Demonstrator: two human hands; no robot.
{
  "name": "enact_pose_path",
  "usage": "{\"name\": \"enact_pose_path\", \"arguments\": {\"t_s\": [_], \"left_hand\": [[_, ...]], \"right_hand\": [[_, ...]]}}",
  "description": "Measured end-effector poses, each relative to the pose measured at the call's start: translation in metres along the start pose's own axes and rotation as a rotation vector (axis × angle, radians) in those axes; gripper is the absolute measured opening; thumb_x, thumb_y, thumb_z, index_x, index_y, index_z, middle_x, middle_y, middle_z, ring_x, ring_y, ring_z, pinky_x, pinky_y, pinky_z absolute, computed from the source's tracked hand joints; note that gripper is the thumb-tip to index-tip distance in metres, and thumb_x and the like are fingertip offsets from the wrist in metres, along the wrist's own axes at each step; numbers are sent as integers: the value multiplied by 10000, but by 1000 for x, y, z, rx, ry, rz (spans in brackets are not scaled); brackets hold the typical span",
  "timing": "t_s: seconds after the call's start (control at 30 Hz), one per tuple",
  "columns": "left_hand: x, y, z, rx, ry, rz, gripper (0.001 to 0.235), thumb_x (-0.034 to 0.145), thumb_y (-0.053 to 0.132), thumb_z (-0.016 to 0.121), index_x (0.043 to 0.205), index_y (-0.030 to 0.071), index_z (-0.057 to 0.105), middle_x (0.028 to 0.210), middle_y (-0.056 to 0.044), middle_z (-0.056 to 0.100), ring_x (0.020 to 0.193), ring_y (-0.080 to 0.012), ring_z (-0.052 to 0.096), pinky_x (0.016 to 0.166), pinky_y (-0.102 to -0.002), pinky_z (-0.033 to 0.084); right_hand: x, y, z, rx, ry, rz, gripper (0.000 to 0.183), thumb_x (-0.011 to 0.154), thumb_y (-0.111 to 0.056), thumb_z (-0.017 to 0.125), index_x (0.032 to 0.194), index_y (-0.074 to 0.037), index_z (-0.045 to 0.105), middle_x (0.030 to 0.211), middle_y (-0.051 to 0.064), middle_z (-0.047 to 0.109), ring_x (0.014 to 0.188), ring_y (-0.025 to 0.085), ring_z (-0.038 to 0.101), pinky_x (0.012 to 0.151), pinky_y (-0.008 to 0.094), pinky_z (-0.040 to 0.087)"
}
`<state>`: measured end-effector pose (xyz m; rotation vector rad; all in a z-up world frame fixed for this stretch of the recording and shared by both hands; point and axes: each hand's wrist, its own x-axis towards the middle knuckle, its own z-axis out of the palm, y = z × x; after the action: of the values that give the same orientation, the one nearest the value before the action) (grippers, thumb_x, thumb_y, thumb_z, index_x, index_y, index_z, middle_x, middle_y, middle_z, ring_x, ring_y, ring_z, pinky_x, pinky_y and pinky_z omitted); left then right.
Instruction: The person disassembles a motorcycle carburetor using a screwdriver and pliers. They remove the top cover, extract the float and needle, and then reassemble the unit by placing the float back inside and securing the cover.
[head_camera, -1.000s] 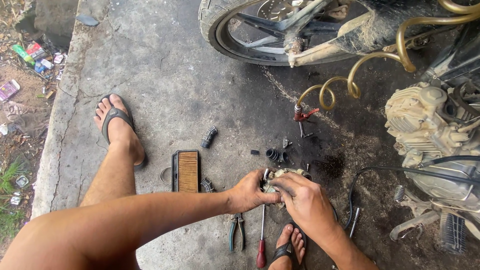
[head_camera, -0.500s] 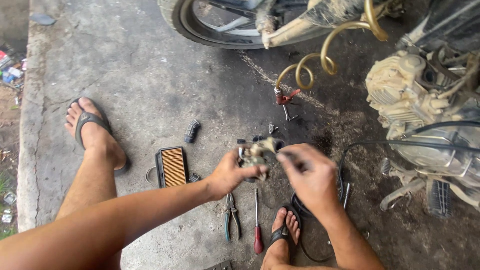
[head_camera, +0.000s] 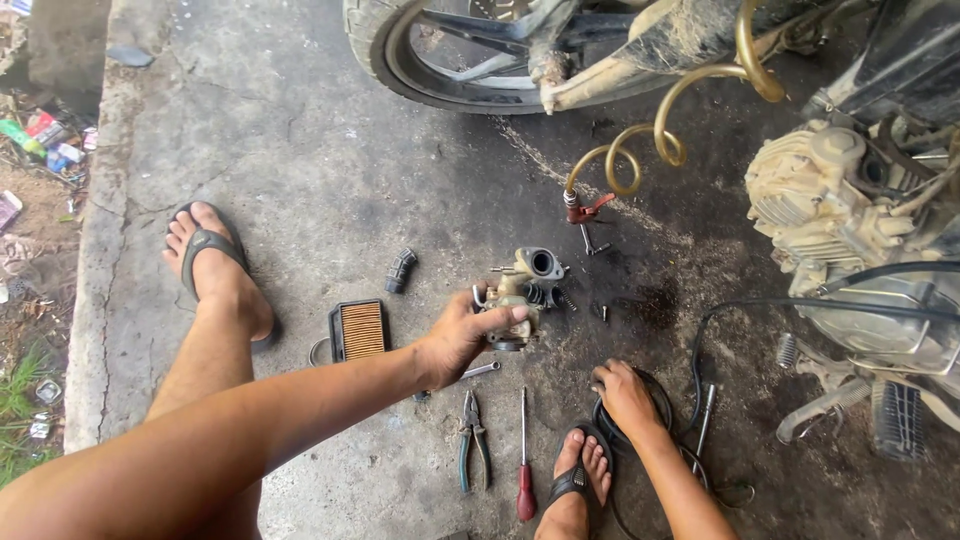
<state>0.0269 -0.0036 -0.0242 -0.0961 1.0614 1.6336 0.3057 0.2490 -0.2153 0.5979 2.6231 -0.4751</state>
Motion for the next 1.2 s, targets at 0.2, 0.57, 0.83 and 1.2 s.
{"name": "enact_pose_path", "arguments": {"t_s": [0.2, 0.57, 0.83, 1.2], "left_hand": [[-3, -1, 4, -36, -28, -4, 657, 812, 239, 806, 1373, 47, 522, 1166, -118, 703, 1046, -220, 698, 961, -388, 569], [-4, 5, 0, 1, 19, -23, 671, 811, 271, 797, 1368, 59, 489, 1162, -106, 710, 1060, -222, 718, 945, -392, 610], [-2, 3, -1, 9, 25, -12, 667, 814, 287, 798, 1363, 65, 493, 1120, -88, 680, 1025, -204, 695, 909, -397, 611], [1, -3, -4, -5, 34, 9, 649, 822, 241, 796, 1365, 45, 501, 1141, -88, 685, 1044, -208, 696, 923, -394, 604]], "right_hand": [[5, 21, 26, -133, 150, -165, 272, 928, -155, 625, 1162, -45, 709, 1322, 239, 636, 1281, 399, 578, 1097, 451, 456], [13, 24, 12, -35, 86, -204, 276, 905, -184, 691, 1137, -36, 714, 1272, 209, 663, 1207, 377, 625, 1029, 443, 503], [6, 5, -24, 172, 158, -200, 224, 861, -59, 699, 1080, -17, 722, 1180, 193, 696, 1100, 393, 664, 927, 434, 551], [12, 27, 7, 24, 77, -157, 328, 854, -175, 757, 1124, 3, 704, 1293, 226, 648, 1242, 382, 595, 1047, 455, 492]]}}
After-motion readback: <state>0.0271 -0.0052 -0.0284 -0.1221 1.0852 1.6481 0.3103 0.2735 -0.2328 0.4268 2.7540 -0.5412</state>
